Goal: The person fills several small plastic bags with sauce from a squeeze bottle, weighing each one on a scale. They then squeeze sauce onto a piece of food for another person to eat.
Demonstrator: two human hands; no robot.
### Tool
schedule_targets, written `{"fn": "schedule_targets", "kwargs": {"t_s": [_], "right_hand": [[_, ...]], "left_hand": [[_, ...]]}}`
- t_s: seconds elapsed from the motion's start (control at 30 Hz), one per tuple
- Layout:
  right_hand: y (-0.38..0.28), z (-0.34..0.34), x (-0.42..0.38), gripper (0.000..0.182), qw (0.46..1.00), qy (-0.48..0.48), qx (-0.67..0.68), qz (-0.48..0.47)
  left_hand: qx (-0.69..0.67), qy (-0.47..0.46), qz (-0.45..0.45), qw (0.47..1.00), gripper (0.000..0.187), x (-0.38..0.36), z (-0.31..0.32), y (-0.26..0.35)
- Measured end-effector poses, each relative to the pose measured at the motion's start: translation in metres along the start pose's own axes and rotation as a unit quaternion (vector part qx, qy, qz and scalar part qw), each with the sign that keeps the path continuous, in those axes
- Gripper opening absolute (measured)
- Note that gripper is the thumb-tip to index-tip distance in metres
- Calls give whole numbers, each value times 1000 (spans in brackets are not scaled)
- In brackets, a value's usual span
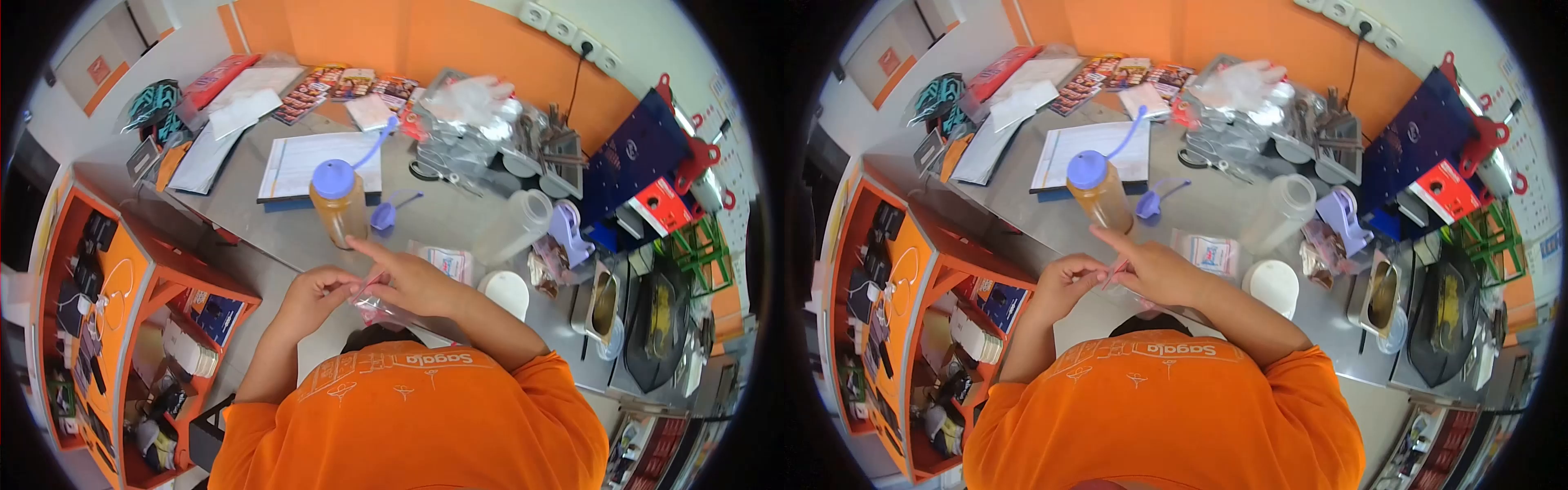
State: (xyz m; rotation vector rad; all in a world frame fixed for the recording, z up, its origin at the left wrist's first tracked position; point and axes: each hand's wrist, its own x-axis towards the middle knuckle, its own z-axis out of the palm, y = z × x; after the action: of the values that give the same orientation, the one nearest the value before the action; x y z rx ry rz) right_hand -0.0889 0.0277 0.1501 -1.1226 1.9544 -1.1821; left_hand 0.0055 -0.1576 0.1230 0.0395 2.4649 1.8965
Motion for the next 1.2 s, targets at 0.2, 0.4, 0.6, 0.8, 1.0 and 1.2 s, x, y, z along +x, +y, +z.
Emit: {"fn": "schedule_targets", "kwargs": {"t_s": [0.2, 0.4, 0.6, 0.8, 1.0, 1.2], "right_hand": [[31, 54, 42, 37, 886, 308, -225, -264], [24, 100, 74, 16, 971, 160, -10, -177], [21, 111, 84, 18, 988, 105, 96, -65], [16, 99, 82, 21, 977, 16, 212, -28], [23, 109, 81, 20, 962, 34, 269, -27], [34, 110, 67, 19, 962, 83, 261, -12]], "left_hand": [[-183, 121, -57, 974, 5, -17, -29, -48], [-151, 154, -37, 976, 5, -26, -52, -56], [146, 93, 89, 981, 10, -29, -69, -59], [-31, 10, 23, 999, 12, -28, -76, -82], [-60, 7, 45, 997, 9, -28, -75, -75], [-114, -62, 35, 991, 15, -15, -70, -79]]}}
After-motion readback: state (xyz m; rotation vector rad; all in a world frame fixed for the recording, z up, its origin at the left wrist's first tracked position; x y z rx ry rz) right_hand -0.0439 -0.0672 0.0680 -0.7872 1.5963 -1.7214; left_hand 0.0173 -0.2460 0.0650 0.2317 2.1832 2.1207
